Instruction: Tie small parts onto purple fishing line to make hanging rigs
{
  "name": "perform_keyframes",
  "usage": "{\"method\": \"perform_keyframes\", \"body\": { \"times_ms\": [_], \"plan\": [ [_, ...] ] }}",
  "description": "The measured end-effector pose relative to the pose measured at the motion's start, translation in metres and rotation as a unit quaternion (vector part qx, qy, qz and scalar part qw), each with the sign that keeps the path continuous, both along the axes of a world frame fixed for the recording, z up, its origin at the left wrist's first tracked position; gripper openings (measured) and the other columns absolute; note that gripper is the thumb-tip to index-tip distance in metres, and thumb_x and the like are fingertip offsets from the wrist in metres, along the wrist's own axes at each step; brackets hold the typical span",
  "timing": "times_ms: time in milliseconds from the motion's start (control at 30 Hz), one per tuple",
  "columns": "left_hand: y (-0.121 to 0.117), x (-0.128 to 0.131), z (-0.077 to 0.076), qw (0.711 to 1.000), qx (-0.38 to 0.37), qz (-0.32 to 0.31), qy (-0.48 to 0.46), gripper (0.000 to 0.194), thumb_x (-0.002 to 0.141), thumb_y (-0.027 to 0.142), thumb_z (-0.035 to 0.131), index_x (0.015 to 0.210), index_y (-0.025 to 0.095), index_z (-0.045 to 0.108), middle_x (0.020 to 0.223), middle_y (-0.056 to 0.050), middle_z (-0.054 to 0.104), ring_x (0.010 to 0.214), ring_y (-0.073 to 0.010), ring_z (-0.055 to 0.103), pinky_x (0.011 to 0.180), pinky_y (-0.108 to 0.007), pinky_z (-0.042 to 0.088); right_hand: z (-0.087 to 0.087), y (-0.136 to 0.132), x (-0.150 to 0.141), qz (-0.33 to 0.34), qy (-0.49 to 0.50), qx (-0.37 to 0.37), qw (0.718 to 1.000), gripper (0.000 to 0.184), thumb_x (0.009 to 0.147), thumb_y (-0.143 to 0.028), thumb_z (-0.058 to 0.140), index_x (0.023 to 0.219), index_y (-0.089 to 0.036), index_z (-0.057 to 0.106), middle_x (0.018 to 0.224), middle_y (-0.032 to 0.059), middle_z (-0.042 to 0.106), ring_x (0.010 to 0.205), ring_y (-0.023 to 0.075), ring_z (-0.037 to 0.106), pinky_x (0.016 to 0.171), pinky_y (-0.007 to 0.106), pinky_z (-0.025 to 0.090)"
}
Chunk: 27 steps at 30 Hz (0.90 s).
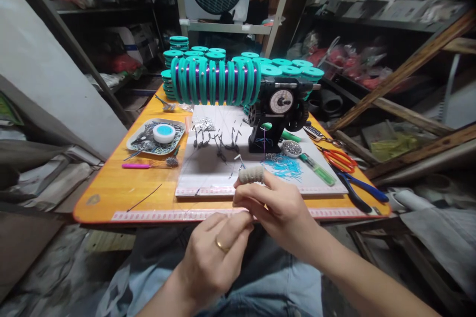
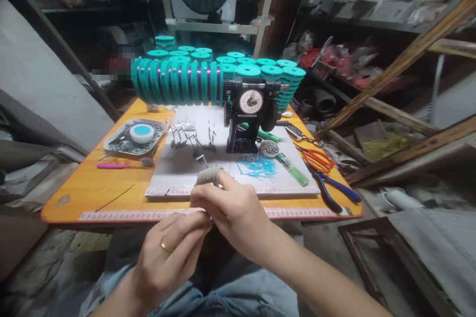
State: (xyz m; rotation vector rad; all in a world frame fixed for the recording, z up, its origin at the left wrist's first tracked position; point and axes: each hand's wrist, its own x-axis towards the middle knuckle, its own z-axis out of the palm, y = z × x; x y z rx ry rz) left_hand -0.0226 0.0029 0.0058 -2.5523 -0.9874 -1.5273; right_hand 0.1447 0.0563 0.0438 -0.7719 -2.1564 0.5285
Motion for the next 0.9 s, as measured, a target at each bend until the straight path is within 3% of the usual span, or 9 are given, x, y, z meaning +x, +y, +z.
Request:
{"method": "perform_keyframes", "body": {
  "times_ms": [100,267,367,433,467,567,633,767,900],
  "plan": [
    [0.001,0.0,0.006,0.961,-0.233,-0.033,-0.144,0.016,0.086,0.001,0.058,0.083,0.017,0.063,0.09,-0.008,0.069,0.084,-0.0179,0.066,0.071,-0.026,0.051,-0.002,0.001,0.006,0.022,0.01,0.041,0.999,0.013,0.096,-0.012,0.05,0.099,-0.02,0.06,0.09,0.0056,0.062,0.078,0.0146,0.06,0.066,0.024,0.05],
    [0.001,0.002,0.012,0.637,-0.599,-0.165,-0.457,0.03,0.082,0.033,0.074,0.065,0.014,0.059,0.068,0.0,0.054,0.056,-0.0067,0.042,0.052,-0.019,0.034,0.004,-0.003,0.015,0.138,-0.05,-0.004,0.989,0.008,0.09,-0.015,0.059,0.084,-0.021,0.057,0.078,-0.0001,0.061,0.069,0.0123,0.058,0.064,0.023,0.051],
    [0.001,0.005,0.009,0.546,-0.64,-0.202,-0.501,0.033,0.079,0.036,0.077,0.064,0.014,0.058,0.052,0.007,0.036,0.05,-0.0049,0.032,0.051,-0.017,0.029,0.007,-0.006,0.014,0.106,-0.034,-0.055,0.992,0.006,0.088,-0.019,0.064,0.083,-0.02,0.06,0.07,-0.0019,0.06,0.06,0.0115,0.057,0.059,0.022,0.05],
    [0.0,0.005,0.007,0.568,-0.635,-0.196,-0.485,0.033,0.081,0.036,0.074,0.064,0.014,0.057,0.053,0.006,0.037,0.051,-0.0059,0.036,0.052,-0.017,0.031,0.007,-0.008,0.014,0.105,-0.02,-0.075,0.991,0.006,0.088,-0.024,0.068,0.086,-0.02,0.064,0.072,-0.0006,0.064,0.061,0.0124,0.059,0.058,0.023,0.051],
    [0.0,0.005,0.006,0.614,-0.615,-0.177,-0.462,0.031,0.083,0.035,0.072,0.065,0.014,0.058,0.059,0.003,0.044,0.054,-0.0071,0.042,0.053,-0.018,0.034,0.006,-0.009,0.014,0.102,-0.015,-0.078,0.992,0.006,0.089,-0.025,0.069,0.088,-0.02,0.066,0.074,0.0,0.065,0.063,0.0128,0.06,0.057,0.023,0.051],
    [0.0,0.002,0.003,0.857,-0.408,-0.051,-0.311,0.017,0.087,0.019,0.065,0.07,0.016,0.062,0.085,-0.004,0.056,0.074,-0.013,0.058,0.064,-0.022,0.047,0.003,-0.008,0.01,0.068,0.015,-0.042,0.997,0.009,0.093,-0.024,0.063,0.089,-0.022,0.071,0.086,0.0033,0.065,0.07,0.0139,0.064,0.059,0.023,0.053],
    [0.0,0.001,0.001,0.965,-0.199,0.029,-0.168,0.014,0.086,0.006,0.062,0.08,0.018,0.065,0.088,-0.005,0.059,0.081,-0.015,0.063,0.072,-0.024,0.051,0.002,-0.005,0.006,0.031,0.034,-0.007,0.999,0.015,0.096,-0.021,0.058,0.089,-0.021,0.071,0.092,0.0063,0.063,0.076,0.0152,0.064,0.063,0.025,0.053],
    [0.0,0.002,-0.001,0.999,-0.001,0.034,0.0,0.025,0.084,-0.003,0.057,0.099,0.016,0.063,0.091,-0.01,0.07,0.079,-0.0186,0.067,0.072,-0.029,0.055,-0.003,-0.001,0.001,-0.023,0.004,0.024,0.999,0.016,0.097,-0.02,0.057,0.089,-0.021,0.07,0.088,0.0056,0.062,0.074,0.015,0.063,0.062,0.025,0.051],
    [-0.001,0.004,0.004,0.948,-0.271,-0.02,-0.168,0.016,0.09,0.007,0.055,0.081,0.019,0.061,0.088,-0.008,0.067,0.082,-0.0182,0.065,0.069,-0.027,0.052,-0.005,-0.003,0.009,-0.009,0.018,0.072,0.997,0.013,0.093,-0.012,0.055,0.1,-0.02,0.061,0.087,0.0051,0.064,0.07,0.015,0.059,0.061,0.026,0.051]
  ]
}}
